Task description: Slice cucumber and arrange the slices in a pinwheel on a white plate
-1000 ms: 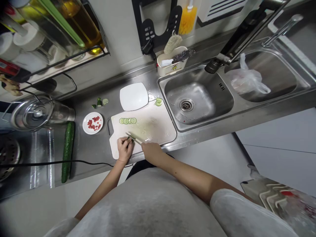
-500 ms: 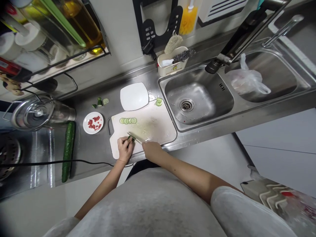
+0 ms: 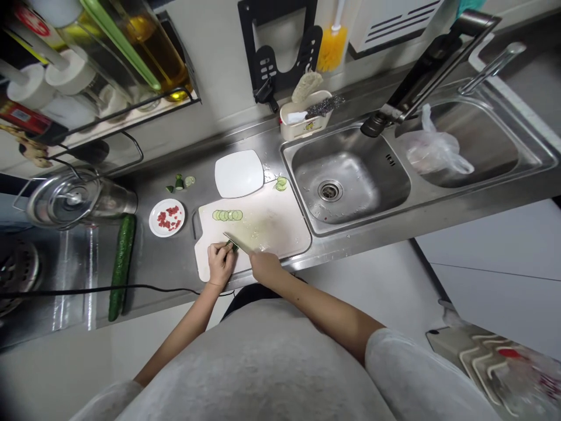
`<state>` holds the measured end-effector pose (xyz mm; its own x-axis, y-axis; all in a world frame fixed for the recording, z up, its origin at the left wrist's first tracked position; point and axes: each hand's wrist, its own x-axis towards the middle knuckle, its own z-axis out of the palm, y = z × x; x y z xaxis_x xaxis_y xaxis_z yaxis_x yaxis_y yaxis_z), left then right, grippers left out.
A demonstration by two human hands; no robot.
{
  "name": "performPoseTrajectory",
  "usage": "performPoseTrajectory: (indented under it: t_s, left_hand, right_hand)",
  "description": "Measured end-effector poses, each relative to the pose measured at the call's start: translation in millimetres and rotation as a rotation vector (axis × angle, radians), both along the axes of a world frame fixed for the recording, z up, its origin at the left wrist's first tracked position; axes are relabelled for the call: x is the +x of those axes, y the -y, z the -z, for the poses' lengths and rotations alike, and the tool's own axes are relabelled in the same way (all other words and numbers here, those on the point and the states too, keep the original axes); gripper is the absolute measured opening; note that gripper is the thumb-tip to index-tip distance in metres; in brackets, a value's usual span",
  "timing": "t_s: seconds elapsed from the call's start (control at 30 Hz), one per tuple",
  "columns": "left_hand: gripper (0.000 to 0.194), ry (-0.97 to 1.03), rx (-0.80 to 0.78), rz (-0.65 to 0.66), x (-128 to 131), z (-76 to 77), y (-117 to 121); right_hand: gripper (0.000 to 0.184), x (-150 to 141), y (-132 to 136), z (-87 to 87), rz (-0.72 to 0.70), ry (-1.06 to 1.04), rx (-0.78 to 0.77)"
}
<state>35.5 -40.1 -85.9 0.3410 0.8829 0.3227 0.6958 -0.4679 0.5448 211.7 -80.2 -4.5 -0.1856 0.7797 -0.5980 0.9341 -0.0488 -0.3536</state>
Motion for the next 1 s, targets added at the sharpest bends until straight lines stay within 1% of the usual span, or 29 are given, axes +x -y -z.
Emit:
performPoseTrajectory:
  t_s: [0.13,0.23,0.33,0.43,0.53,0.6,0.73,0.83,1.0]
  left_hand:
    - [0.017,-0.006,-0.036,-0.018,0.0,-4.8,0.5]
    - [0.018,-0.025,-0.079,-0.026,-2.0,-9.7,-0.2]
    - [0.019,-0.056,-0.123,-0.040,-3.3,-14.9,0.1]
    - [0.025,-0.067,-0.143,-0.068,-1.8,-18.4,2.6]
    - [0.039,-0.083,-0.150,-0.083,0.9,-19.4,5.7]
    - [0.047,-0.110,-0.156,-0.098,1.5,-18.7,6.6]
    - [0.043,-0.106,-0.188,-0.151,-2.9,-15.1,1.6]
    - [0.041,-0.043,-0.190,-0.241,-8.5,-13.2,-9.1]
    - [0.044,0.052,-0.174,-0.522,-10.2,-18.2,-35.9]
  right_hand:
    - [0.034,4.3,9.0,-10.4,0.016,0.019,0.034]
    - [0.036,15.7,15.7,-19.9,0.051,0.058,0.130]
    - [0.043,29.9,21.1,-25.1,0.049,0.119,0.230]
    - [0.048,41.0,25.9,-24.0,0.032,0.171,0.315]
    - [0.047,47.7,30.7,-20.0,0.043,0.202,0.390]
    - [0.047,51.1,33.7,-17.9,0.053,0.211,0.413]
    - [0.045,58.3,40.0,-16.2,0.086,0.237,0.387]
    - [0.044,63.8,45.6,-15.4,0.121,0.265,0.357]
    - [0.040,70.6,53.4,-13.9,0.157,0.304,0.368]
